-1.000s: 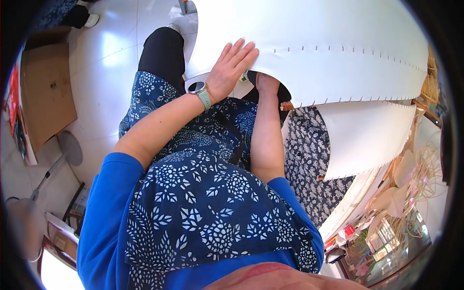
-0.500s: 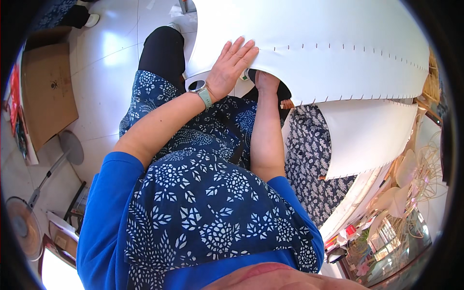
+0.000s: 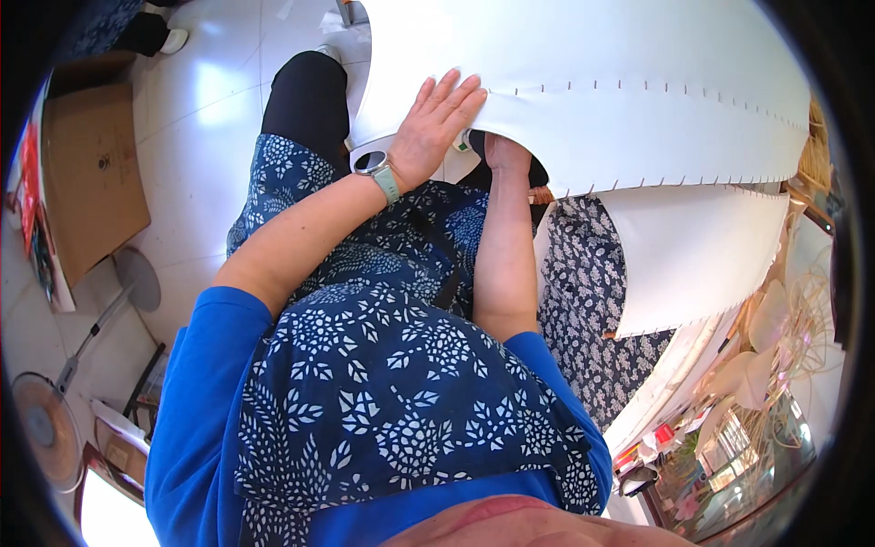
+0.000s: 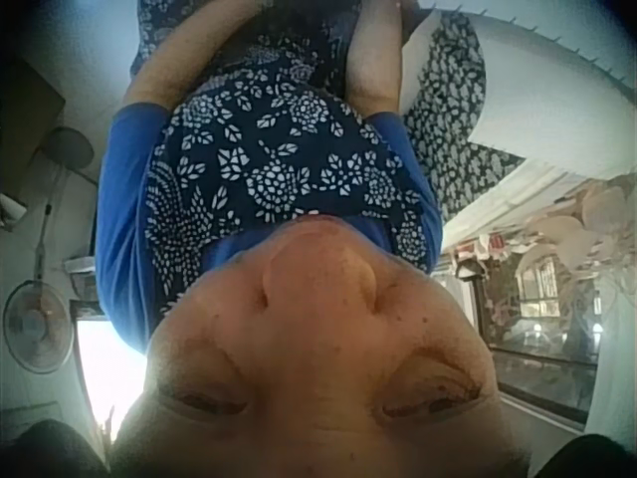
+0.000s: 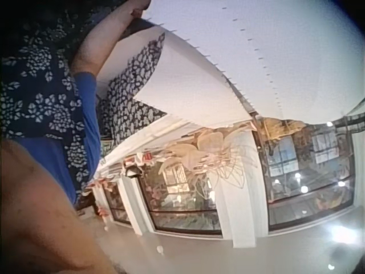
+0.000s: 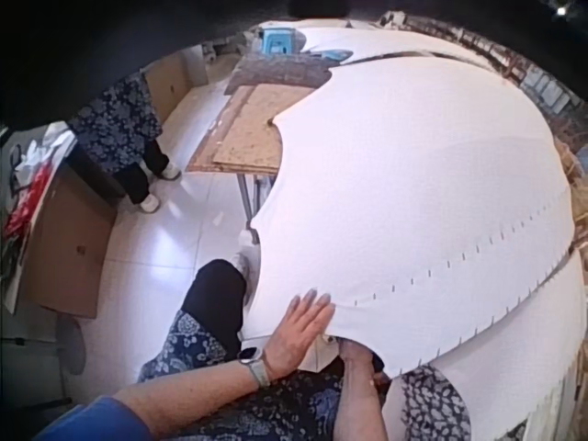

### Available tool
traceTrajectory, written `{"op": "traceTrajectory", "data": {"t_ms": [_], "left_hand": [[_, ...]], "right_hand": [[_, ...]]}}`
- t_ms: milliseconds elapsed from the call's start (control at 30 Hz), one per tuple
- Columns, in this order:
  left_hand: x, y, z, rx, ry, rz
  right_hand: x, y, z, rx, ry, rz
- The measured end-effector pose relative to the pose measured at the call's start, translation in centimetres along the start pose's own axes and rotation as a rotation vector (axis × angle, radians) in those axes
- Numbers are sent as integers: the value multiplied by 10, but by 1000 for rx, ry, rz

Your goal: Sewing together large scalloped white material pieces to assemble a decorative object.

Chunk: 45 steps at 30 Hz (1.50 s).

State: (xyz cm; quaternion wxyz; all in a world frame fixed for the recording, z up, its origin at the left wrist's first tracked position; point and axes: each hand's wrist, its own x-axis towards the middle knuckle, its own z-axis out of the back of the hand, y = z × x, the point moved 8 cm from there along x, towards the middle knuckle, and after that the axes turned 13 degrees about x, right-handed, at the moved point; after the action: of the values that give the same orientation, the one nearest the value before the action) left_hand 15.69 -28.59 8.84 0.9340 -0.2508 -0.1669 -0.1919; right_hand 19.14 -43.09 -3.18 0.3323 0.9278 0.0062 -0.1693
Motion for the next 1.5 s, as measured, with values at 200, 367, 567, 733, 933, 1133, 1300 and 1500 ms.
{"op": "traceTrajectory", "data": {"t_ms": [200, 367, 567, 733, 933, 1133, 1300, 1500], "left_hand": [[-1, -1, 0, -6, -6, 11], [-2, 2, -2, 1, 8, 13], [0, -1, 6, -14, -10, 12], [-10, -4, 17, -66, 23, 9], [-49, 13, 9, -633, 119, 403], [-57, -25, -55, -1824, 313, 1167], [-23, -23, -82, -2376, -67, 1337], [-8, -25, -87, -2430, -205, 1407]], "right_hand": [[-2, 7, -3, -33, -13, 51], [-9, 7, -19, 21, 8, 39], [-29, 16, -41, -21, -79, 24], [-103, 33, -14, -1271, 149, 169], [-152, 127, -160, -1399, 406, 173], [-59, 98, -204, -1857, 746, 629], [-40, 67, -201, -1916, 1027, 539], [-52, 54, -204, -1825, 1304, 653]]}}
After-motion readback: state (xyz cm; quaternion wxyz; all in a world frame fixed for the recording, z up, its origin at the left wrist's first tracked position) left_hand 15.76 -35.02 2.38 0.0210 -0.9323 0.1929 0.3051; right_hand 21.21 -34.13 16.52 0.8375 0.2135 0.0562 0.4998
